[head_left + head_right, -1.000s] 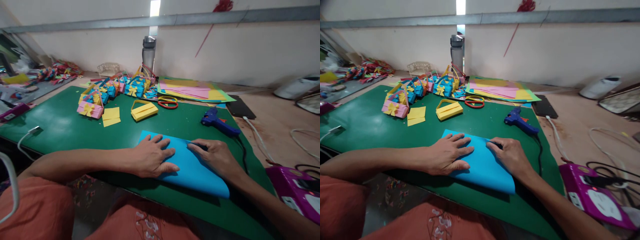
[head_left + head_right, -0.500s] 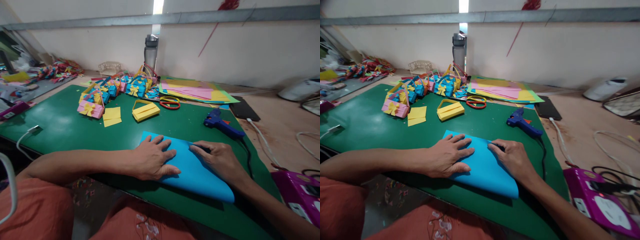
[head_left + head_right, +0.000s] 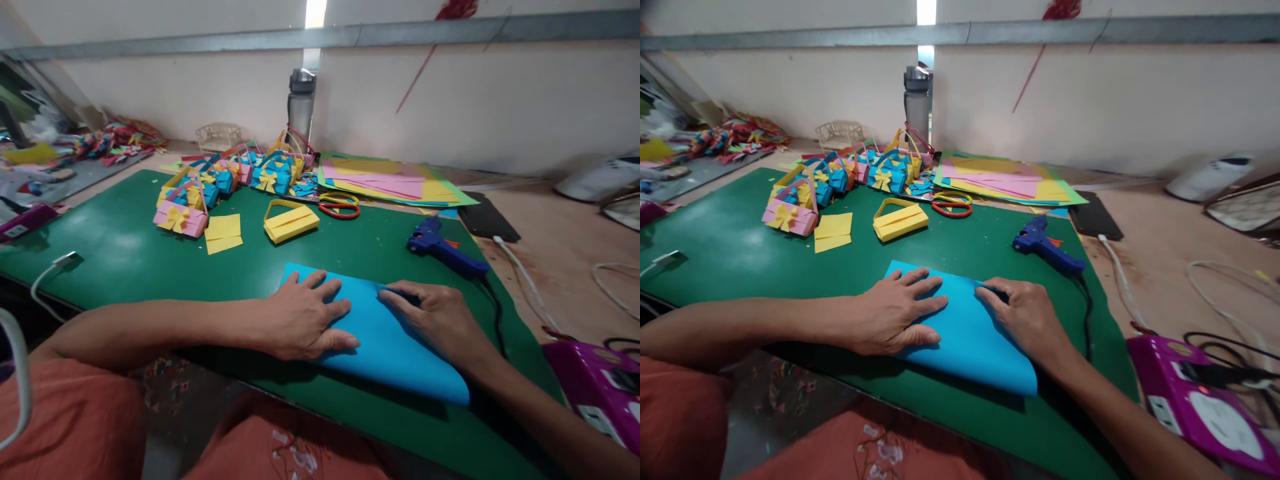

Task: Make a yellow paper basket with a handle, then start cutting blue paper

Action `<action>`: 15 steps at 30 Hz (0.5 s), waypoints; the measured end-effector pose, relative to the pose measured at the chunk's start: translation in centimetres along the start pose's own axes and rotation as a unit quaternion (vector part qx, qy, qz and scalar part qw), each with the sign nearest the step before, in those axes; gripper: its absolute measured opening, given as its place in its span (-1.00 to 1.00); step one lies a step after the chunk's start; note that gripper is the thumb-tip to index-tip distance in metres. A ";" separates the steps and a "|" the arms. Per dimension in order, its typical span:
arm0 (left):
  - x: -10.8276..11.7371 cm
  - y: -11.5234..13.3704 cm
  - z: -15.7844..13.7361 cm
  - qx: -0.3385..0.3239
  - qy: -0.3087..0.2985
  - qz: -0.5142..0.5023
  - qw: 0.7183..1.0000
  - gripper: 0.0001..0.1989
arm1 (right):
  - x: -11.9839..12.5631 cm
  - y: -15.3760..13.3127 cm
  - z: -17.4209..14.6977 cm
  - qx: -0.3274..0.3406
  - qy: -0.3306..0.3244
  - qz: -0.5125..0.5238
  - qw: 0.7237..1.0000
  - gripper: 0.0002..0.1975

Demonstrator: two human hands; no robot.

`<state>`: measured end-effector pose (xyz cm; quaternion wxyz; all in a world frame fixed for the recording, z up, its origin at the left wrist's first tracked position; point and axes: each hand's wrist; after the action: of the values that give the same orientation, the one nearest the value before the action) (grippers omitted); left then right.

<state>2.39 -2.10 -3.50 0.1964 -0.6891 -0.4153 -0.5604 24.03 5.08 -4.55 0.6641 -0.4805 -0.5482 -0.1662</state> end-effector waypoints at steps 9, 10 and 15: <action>1.1 -0.5 0.1 -0.025 -0.024 0.005 0.999 -0.43 | 0.5 0.5 -0.1 -0.081 0.026 0.013 0.996 -0.59; 1.2 -0.7 0.2 -0.028 -0.026 0.008 0.999 -0.45 | 0.5 0.5 -0.1 -0.095 0.020 0.022 0.995 -0.59; 0.9 -1.7 0.9 -0.035 -0.006 0.039 0.999 -0.56 | 0.5 0.6 -0.1 -0.139 -0.008 0.060 0.988 -0.63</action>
<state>1.58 -0.16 -3.23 0.1914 -0.7149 -0.3691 -0.5622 24.67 5.44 -4.35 0.5952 -0.6013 -0.4956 -0.1964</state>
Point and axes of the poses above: each hand's wrist, its own z-axis towards the middle knuckle, its own x-axis out of the back of the hand, y = z × x, and after that the axes turned 14 degrees about -y, right-handed
